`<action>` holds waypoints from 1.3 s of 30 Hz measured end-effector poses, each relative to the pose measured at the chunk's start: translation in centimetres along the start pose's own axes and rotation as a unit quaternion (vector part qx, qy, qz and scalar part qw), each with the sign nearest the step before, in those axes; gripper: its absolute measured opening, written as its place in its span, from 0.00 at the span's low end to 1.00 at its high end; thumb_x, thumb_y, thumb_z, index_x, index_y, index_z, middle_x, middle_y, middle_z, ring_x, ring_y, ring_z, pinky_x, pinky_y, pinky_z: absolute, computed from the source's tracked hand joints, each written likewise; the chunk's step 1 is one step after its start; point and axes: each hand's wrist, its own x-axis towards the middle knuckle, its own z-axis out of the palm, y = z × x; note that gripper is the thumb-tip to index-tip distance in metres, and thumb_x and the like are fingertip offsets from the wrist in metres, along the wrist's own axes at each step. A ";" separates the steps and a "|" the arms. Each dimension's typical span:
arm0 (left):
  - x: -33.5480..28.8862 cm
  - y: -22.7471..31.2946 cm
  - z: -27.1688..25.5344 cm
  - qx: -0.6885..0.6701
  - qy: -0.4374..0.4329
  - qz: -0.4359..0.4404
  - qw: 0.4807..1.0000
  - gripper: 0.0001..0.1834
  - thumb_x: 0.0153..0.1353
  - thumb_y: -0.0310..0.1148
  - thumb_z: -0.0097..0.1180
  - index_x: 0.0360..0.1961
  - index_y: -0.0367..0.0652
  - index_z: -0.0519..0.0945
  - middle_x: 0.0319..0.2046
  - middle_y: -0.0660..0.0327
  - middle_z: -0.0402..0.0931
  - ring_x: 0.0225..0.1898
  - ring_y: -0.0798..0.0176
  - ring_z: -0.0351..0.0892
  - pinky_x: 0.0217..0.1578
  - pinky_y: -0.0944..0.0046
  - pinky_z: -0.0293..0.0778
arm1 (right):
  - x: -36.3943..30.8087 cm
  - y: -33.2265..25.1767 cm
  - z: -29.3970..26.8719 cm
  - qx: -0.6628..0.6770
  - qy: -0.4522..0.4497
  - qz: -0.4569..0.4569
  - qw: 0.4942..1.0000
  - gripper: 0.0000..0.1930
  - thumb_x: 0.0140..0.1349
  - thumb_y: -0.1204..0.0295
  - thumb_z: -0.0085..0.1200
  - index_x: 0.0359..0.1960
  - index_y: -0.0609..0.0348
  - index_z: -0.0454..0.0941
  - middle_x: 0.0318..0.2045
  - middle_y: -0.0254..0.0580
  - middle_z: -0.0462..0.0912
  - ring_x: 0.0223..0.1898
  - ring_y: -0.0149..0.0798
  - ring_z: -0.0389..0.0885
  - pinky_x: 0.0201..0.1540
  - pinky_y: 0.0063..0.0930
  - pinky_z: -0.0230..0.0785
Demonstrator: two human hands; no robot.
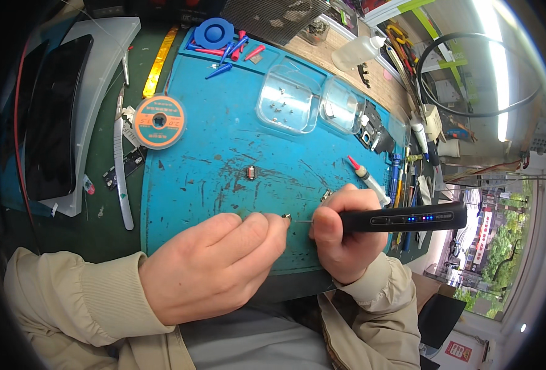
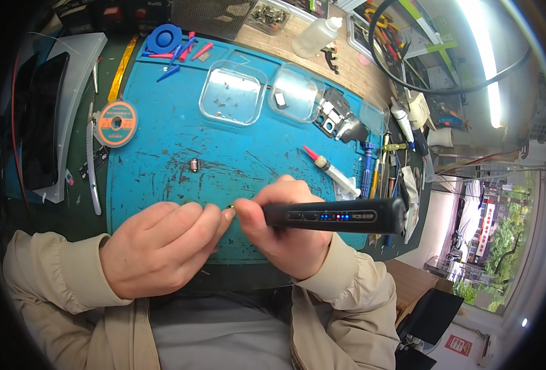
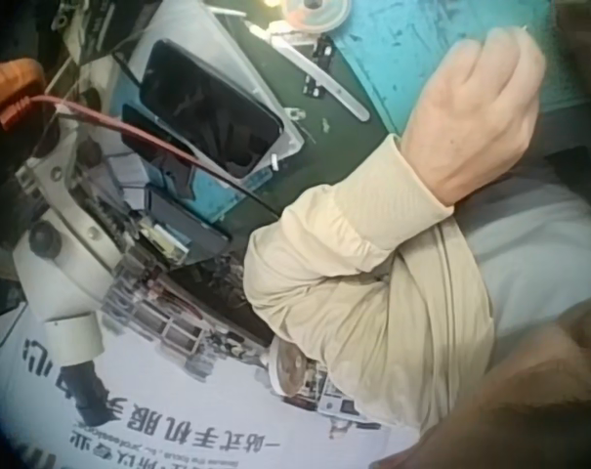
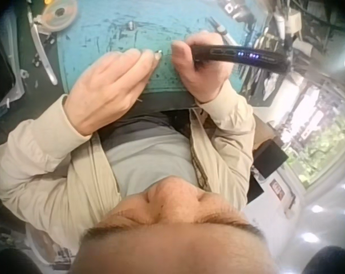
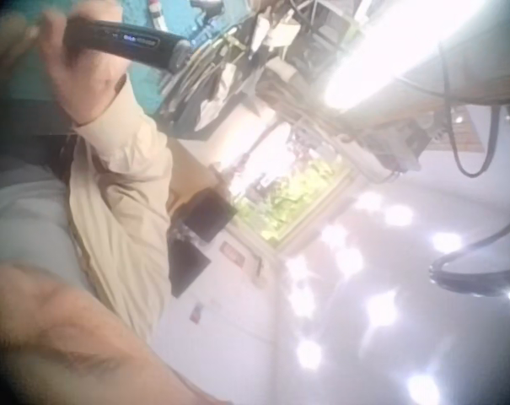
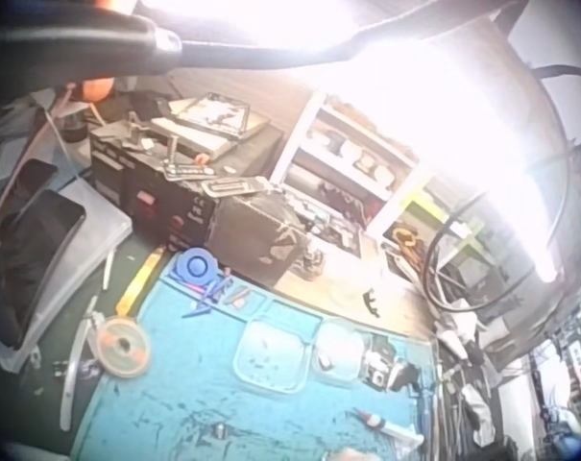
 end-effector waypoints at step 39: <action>0.0 0.1 0.2 -0.012 0.012 -0.005 1.000 0.11 0.59 0.24 0.69 0.42 0.29 0.86 0.45 0.56 0.79 0.38 0.62 0.76 0.31 0.63 0.71 | 1.3 -0.1 0.8 -0.046 -0.017 -0.037 0.998 0.11 0.65 0.76 0.72 0.35 0.61 0.79 0.28 0.39 0.79 0.23 0.38 0.74 0.27 0.33 0.65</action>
